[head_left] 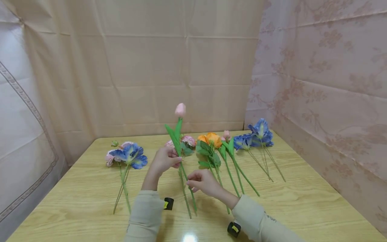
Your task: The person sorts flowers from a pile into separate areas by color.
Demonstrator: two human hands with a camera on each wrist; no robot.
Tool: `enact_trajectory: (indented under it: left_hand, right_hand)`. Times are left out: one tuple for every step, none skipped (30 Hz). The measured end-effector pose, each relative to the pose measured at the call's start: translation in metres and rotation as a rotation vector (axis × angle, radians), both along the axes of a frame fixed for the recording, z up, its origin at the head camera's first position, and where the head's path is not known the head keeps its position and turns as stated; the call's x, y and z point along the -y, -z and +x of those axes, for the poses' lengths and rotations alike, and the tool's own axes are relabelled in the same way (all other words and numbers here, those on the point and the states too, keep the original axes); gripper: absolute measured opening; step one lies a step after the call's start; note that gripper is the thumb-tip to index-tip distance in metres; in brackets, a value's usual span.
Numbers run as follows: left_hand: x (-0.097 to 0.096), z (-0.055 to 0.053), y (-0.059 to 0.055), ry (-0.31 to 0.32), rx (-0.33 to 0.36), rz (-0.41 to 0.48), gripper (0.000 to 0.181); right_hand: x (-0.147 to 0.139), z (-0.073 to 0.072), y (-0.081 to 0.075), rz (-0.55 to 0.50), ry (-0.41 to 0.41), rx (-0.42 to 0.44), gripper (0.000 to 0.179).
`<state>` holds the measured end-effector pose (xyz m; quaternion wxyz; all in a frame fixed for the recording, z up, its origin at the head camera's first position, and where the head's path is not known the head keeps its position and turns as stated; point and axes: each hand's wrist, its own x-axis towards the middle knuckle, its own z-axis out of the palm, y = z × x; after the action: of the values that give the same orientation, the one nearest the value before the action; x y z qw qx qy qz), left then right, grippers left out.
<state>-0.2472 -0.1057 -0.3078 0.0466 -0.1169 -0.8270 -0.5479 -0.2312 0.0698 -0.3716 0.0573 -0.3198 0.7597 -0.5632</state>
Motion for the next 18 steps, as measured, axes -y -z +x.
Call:
enact_trajectory:
  left_hand:
    - [-0.002,0.000,0.000,0.001,-0.003,-0.002,0.005]
    - [-0.003,0.000,0.000,0.003,-0.003,0.002,0.005]
    - [-0.004,0.000,0.000,0.005,-0.002,0.003,0.005]
    - [-0.005,0.000,0.000,0.007,-0.003,0.005,0.005]
    - [-0.006,0.000,0.000,0.009,-0.003,0.007,0.005]
    - [-0.007,0.000,0.001,0.009,-0.004,0.005,0.005]
    - [-0.008,0.000,0.002,0.010,-0.003,0.003,0.004]
    - [-0.008,-0.001,0.002,0.014,-0.002,0.001,0.004]
    - [-0.009,-0.001,0.003,0.018,-0.002,-0.004,0.004]
    - [-0.010,-0.001,0.003,0.026,-0.005,-0.006,0.004]
    - [-0.010,-0.001,0.003,0.034,-0.008,-0.007,0.004]
    - [-0.011,-0.001,0.004,0.044,-0.014,-0.007,0.004]
    - [-0.011,-0.001,0.004,0.057,-0.019,-0.007,0.004]
    - [-0.012,0.000,0.004,0.069,-0.026,-0.005,0.005]
    - [-0.012,0.000,0.003,0.078,-0.033,-0.003,0.005]
    - [-0.014,0.004,0.000,0.081,-0.034,-0.005,0.005]
    - [-0.015,0.008,-0.004,0.086,-0.035,-0.011,0.006]
    - [-0.016,0.011,-0.006,0.088,-0.035,-0.014,0.006]
  right_hand:
    - [0.000,0.000,0.000,0.000,0.007,-0.005,0.016]
    - [0.000,0.000,0.000,0.004,0.015,-0.011,0.016]
    - [0.000,0.000,0.000,0.008,0.021,-0.018,0.016]
    - [-0.001,0.000,0.000,0.013,0.027,-0.026,0.015]
    - [-0.001,0.001,0.000,0.017,0.031,-0.033,0.015]
    - [-0.001,0.001,-0.001,0.021,0.034,-0.040,0.015]
    - [-0.002,0.001,0.000,0.021,0.033,-0.049,0.014]
    - [-0.002,0.001,0.000,0.022,0.034,-0.052,0.014]
    - [-0.002,0.001,0.000,0.022,0.035,-0.053,0.014]
    - [-0.003,0.002,-0.001,0.020,0.035,-0.055,0.013]
    - [-0.003,0.002,-0.001,0.019,0.035,-0.054,0.012]
    - [-0.004,0.003,-0.002,0.016,0.033,-0.053,0.011]
    - [-0.004,0.003,-0.002,0.015,0.033,-0.054,0.010]
    - [-0.005,0.003,-0.003,0.018,0.037,-0.055,0.009]
    - [-0.005,0.003,-0.003,0.025,0.041,-0.059,0.008]
    - [-0.005,0.003,-0.003,0.032,0.046,-0.063,0.007]
    - [-0.005,0.003,-0.003,0.041,0.051,-0.070,0.007]
    - [-0.006,0.005,-0.006,0.046,0.053,-0.073,0.007]
